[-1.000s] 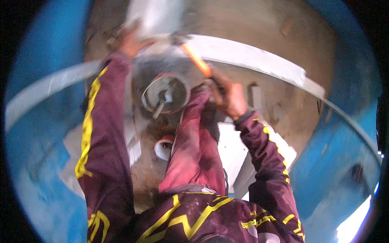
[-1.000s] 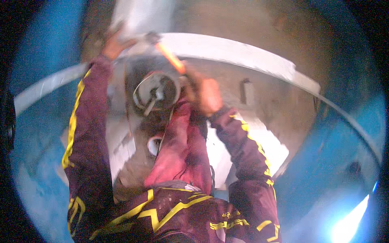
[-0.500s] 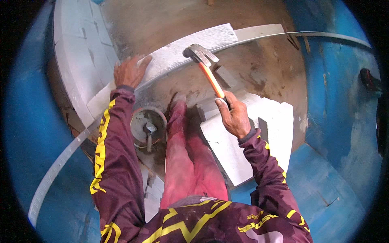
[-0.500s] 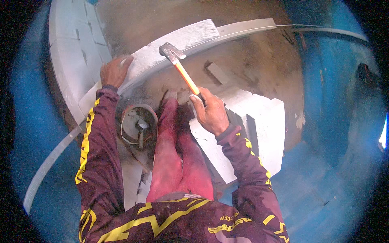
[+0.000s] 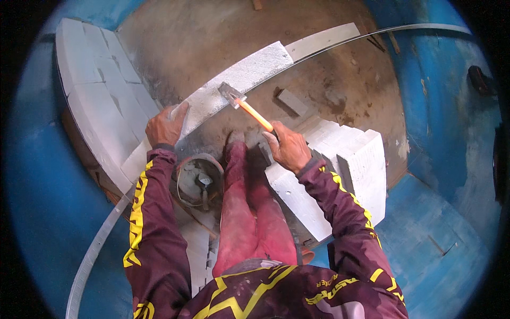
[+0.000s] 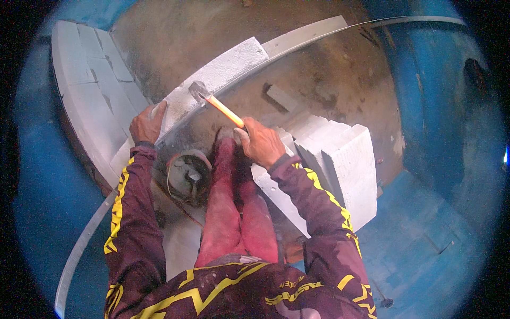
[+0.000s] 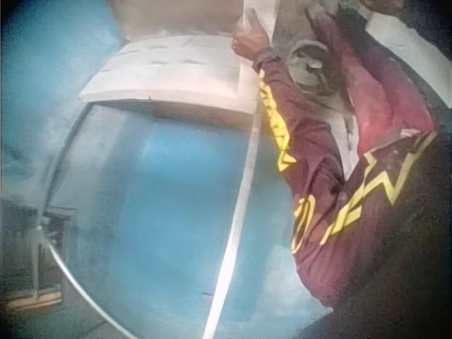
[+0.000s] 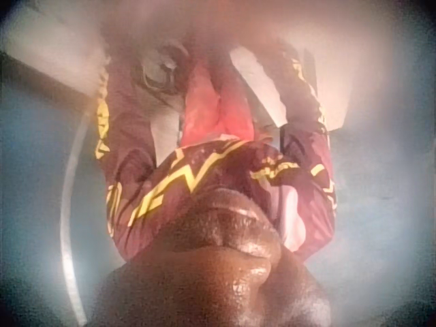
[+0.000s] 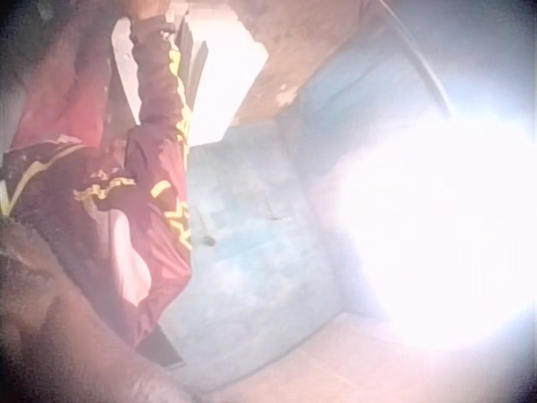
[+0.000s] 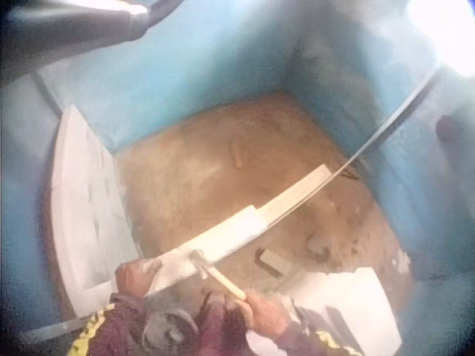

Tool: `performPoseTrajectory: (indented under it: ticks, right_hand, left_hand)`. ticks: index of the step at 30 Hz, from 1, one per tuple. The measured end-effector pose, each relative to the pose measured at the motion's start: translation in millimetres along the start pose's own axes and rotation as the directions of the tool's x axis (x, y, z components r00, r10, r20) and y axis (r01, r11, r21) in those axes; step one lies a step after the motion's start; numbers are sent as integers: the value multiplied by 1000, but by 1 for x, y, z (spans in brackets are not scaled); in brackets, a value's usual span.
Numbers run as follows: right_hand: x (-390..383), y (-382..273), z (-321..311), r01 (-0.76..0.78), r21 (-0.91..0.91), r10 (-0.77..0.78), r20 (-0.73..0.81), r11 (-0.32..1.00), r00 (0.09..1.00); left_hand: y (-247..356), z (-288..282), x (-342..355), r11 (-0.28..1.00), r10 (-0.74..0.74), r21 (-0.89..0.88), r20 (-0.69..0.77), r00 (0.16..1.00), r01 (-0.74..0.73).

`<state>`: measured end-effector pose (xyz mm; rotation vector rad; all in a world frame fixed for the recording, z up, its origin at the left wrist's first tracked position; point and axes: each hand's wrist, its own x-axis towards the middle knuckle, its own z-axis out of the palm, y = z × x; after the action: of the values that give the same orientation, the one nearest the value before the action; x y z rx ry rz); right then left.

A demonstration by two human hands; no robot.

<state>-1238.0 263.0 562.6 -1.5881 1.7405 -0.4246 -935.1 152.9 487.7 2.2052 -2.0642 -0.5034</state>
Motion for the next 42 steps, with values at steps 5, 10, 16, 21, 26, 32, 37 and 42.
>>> performPoseTrajectory:
  ticks: [5,10,16,21,26,32,37,42]
  right_hand:
    - [-5,0,1,214,141,-184,-196,967,963]
    - [-2,0,2,341,145,-293,-280,929,914]
    - [3,0,13,32,88,-31,-8,996,999]
    - [1,3,24,131,112,-114,-150,985,982]
    - [-20,2,42,-14,239,33,-75,971,997]
    - [-66,-19,102,-321,914,520,154,247,840]
    - [-41,-24,168,-268,748,394,576,-607,716]
    - [0,-16,218,-176,472,215,661,-864,719]
  left_hand:
    - [-1,3,-4,999,35,-4,-18,999,-35]
    - [2,6,-5,999,41,-2,-25,999,-42]
    - [-1,11,-7,997,45,67,-67,997,-41]
    - [-8,17,-5,995,39,90,-70,997,-32]
    - [-13,18,2,996,37,78,-68,997,-31]
    - [-25,24,5,995,47,96,-143,989,-34]
    - [-34,22,11,996,9,93,-26,1000,-7]
    - [-35,21,11,999,0,52,-56,998,3]
